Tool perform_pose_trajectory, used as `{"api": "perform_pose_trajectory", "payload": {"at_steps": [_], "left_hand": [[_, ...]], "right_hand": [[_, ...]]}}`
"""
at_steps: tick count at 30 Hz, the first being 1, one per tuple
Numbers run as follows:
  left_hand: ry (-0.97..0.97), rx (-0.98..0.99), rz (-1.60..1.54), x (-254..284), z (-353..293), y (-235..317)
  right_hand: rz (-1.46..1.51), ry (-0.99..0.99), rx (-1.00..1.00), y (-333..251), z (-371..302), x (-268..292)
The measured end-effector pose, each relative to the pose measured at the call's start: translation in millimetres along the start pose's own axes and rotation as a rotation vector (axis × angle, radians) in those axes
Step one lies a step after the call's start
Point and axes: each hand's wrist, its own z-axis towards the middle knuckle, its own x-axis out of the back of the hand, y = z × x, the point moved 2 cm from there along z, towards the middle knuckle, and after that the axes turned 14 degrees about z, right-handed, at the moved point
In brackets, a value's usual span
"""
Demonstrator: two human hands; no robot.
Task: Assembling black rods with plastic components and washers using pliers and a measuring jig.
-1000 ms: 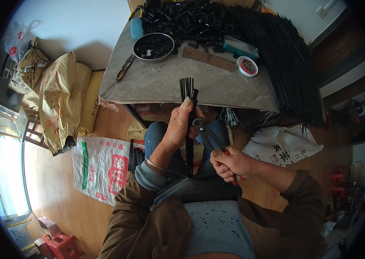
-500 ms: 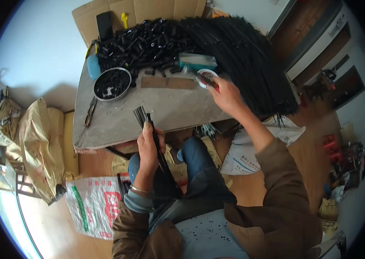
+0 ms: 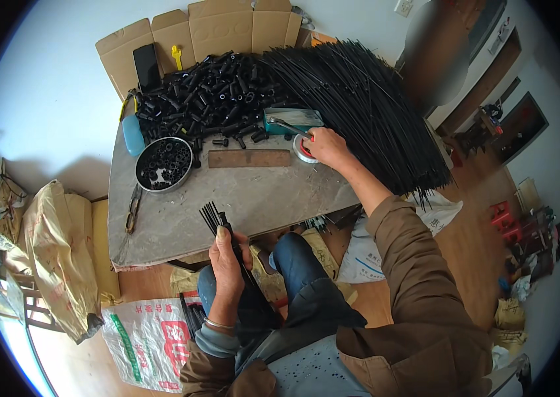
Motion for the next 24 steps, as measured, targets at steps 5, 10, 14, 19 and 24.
{"api": "perform_pose_trajectory", "payload": {"at_steps": [5, 10, 14, 19, 24], "left_hand": [[-0.004, 0.010, -0.034, -2.4, 0.2, -0.6], [0.007, 0.024, -0.059, -5.0, -3.1, 1.1], [-0.025, 0.011, -0.014, -14.8, -12.0, 6.2], [-0.086, -0.064, -0.022, -28.8, -25.8, 20.8], [-0.108, -0.089, -0.002, -37.7, -37.8, 28.7]], "right_hand": [[-0.071, 0.015, 0.007, 6.1, 1.3, 8.1], [-0.067, 0.036, 0.038, 4.6, 1.3, 4.0], [0.013, 0.084, 0.027, 8.0, 2.1, 11.0], [0.133, 0.126, 0.022, 5.7, -1.9, 21.6], [0.289, 0.141, 0.062, 25.0, 1.8, 27.2]]}}
